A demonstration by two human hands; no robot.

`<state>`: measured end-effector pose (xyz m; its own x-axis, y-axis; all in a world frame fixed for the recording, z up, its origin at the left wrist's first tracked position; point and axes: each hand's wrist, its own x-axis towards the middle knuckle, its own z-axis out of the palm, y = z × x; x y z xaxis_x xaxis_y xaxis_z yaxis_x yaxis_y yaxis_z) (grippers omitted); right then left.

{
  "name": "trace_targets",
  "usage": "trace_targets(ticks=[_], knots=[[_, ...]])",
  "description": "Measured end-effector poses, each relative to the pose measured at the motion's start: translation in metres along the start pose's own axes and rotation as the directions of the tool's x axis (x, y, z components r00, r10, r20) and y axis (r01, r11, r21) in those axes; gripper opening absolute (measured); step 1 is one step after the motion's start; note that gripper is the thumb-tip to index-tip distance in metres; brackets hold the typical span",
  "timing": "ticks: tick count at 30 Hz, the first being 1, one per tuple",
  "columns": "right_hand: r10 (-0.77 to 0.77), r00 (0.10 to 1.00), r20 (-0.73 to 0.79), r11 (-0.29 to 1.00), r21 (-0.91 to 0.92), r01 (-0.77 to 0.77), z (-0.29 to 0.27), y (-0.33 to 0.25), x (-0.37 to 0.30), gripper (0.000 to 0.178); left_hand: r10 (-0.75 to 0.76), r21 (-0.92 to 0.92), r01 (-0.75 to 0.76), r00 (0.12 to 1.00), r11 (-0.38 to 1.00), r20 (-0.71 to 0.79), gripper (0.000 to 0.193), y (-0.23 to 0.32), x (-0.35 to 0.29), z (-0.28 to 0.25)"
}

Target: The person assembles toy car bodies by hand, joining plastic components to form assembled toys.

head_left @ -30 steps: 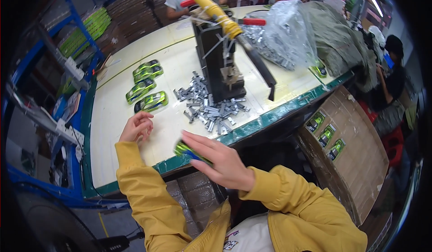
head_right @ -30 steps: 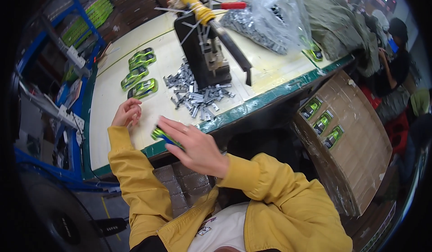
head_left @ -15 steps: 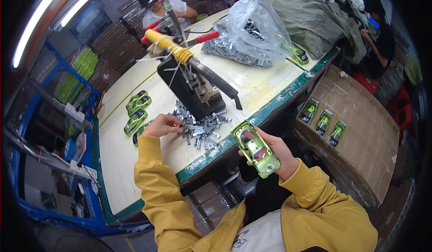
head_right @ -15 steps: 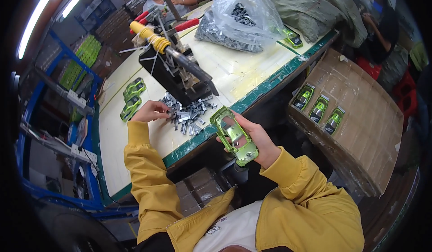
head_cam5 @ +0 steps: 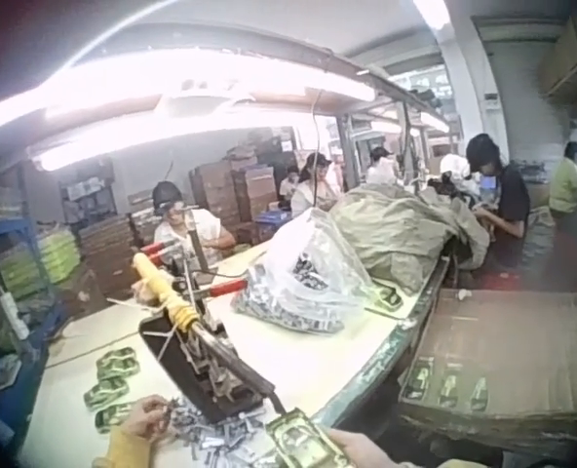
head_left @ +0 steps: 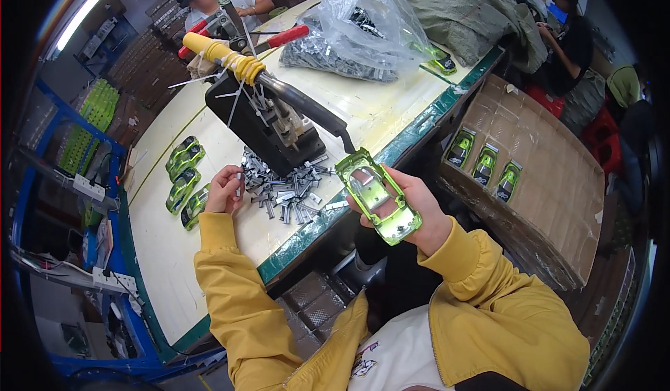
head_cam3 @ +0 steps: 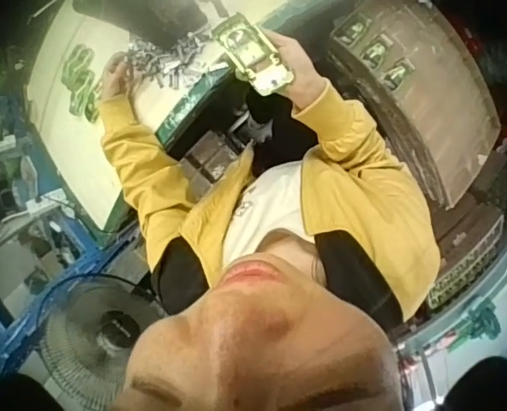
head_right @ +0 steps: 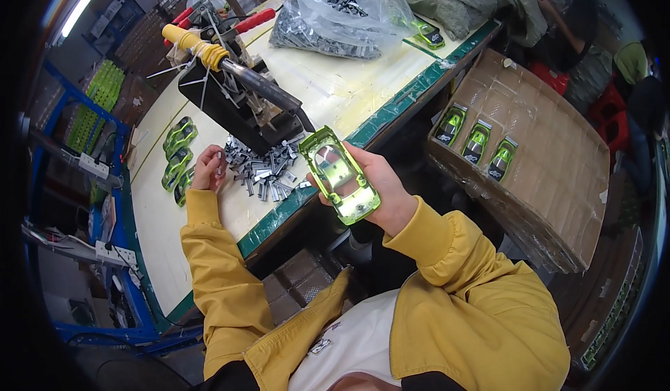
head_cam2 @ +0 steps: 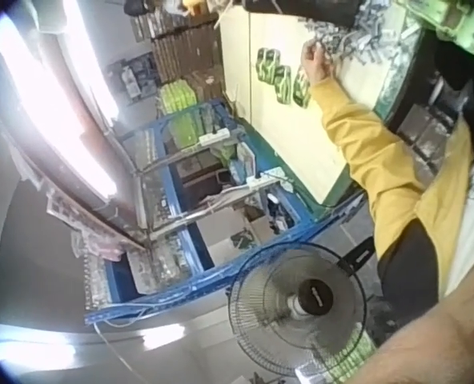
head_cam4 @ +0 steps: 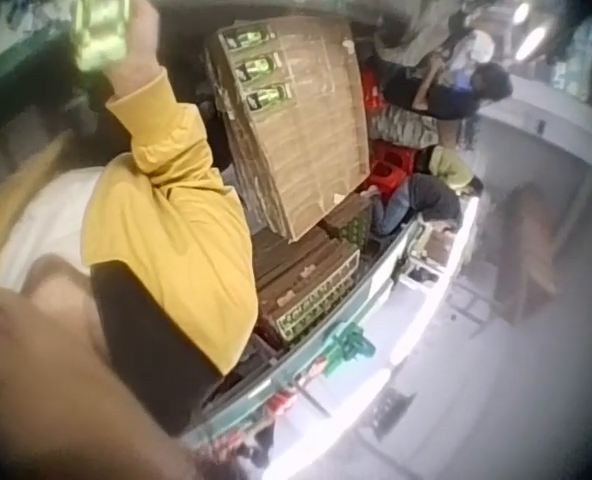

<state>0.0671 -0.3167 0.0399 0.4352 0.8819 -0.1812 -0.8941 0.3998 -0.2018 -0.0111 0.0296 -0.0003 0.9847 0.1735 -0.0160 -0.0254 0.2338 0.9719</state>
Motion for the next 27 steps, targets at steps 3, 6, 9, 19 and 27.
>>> trace_targets(ticks=[3,6,9,19,27], knots=[[0.006,1.000,0.014,1.000,0.006,-0.006,0.003,-0.001,-0.001,0.034,0.031,-0.026,-0.030,0.999,0.999,0.027,0.018,-0.001,0.002,0.006],[-0.014,0.999,0.044,1.000,0.019,0.013,0.005,-0.004,0.000,0.034,0.097,-0.019,-0.097,0.995,0.995,0.007,0.015,-0.001,0.003,0.011],[-0.001,0.998,0.066,1.000,0.011,0.000,0.008,-0.004,0.000,0.034,0.147,-0.028,-0.146,0.989,0.989,0.024,0.016,0.007,0.001,0.019],[-0.018,0.999,0.041,1.000,0.005,0.018,0.004,-0.003,-0.002,0.034,0.526,0.916,-0.401,0.785,0.027,0.328,0.003,0.007,-0.010,0.110],[-0.044,0.999,0.020,0.997,-0.057,0.045,0.006,-0.003,-0.002,0.035,0.319,0.736,-0.676,0.703,0.021,0.636,0.023,-0.007,-0.011,0.149]])
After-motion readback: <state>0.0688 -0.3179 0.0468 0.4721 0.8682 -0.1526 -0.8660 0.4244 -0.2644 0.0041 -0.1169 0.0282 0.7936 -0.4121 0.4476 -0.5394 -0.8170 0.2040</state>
